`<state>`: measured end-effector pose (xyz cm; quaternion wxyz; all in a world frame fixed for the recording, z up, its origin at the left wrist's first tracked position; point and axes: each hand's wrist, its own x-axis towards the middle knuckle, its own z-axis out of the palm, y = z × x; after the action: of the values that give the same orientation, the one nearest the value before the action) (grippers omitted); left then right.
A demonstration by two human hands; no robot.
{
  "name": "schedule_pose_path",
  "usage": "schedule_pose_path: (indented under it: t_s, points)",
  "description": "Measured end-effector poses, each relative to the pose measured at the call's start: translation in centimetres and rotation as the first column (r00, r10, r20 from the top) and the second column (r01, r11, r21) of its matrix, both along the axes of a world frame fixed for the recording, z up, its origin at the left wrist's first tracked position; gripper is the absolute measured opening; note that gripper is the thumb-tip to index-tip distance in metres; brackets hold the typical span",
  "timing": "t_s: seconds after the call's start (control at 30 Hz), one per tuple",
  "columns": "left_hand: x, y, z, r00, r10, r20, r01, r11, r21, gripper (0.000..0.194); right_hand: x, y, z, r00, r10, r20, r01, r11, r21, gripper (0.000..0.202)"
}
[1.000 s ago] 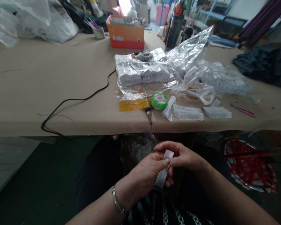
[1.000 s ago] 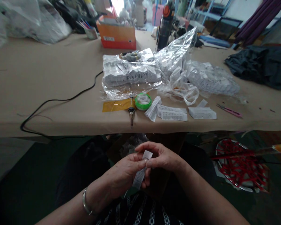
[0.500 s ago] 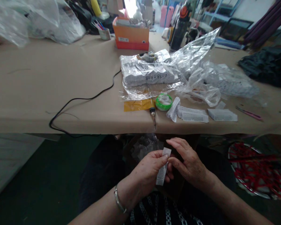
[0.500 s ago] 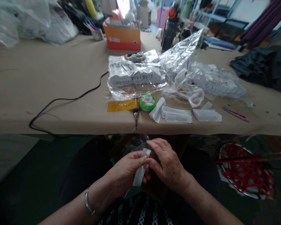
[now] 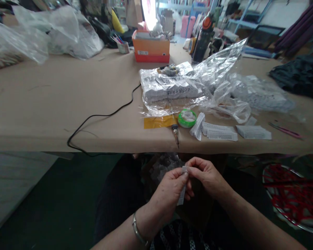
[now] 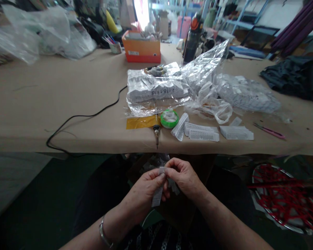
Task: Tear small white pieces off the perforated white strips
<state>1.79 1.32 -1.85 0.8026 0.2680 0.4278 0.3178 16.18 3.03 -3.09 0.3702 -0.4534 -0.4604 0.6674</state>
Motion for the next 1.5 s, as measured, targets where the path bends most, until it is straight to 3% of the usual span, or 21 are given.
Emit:
schedule_pose_path:
  t_s: [0.1, 0.2, 0.33, 0.53, 0.7, 0.9, 1.5]
  points:
    - [-0.1, 0.2, -0.2, 0.998, 0.024, -0.057, -0.020, 0.998, 0.067, 0.024, -0.8, 0.5, 0.3, 0.999, -0.009, -0.045, 0.009, 1.000, 0.010, 0.023]
    - [-0.5, 0.8, -0.8, 0.984, 0.069, -0.166, -0.030, 0.973, 0.228, 0.026, -1.3, 1.2, 0.8, 0.999, -0.029, -0.019, 0.031, 0.997, 0.071, 0.023]
    - [-1.5, 2.0, -1.0, 0.911, 0.210, -0.355, -0.007, 0.868, 0.496, 0.019, -1.5, 2.6, 1.2, 0.994, -0.063, 0.089, 0.044, 0.979, 0.198, 0.021]
    - [-2.3, 3.7, -0.2, 0.807, 0.353, -0.473, 0.038, 0.769, 0.639, 0.014, -1.6, 4.0, 1.9, 0.970, -0.101, 0.219, 0.034, 0.956, 0.290, 0.020]
    - [-2.3, 4.5, 0.2, 0.757, 0.426, -0.496, 0.072, 0.700, 0.710, 0.015, -1.7, 4.3, 2.3, 0.953, -0.130, 0.272, 0.019, 0.926, 0.376, 0.018]
    - [-2.3, 4.9, 0.2, 0.730, 0.462, -0.503, 0.098, 0.658, 0.747, 0.016, -1.6, 4.5, 2.3, 0.933, -0.166, 0.318, 0.004, 0.891, 0.454, 0.016]
    - [-2.2, 5.7, -0.1, 0.722, 0.500, -0.478, 0.087, 0.620, 0.780, 0.015, -1.8, 5.2, 1.9, 0.912, -0.220, 0.347, 0.009, 0.855, 0.519, 0.015]
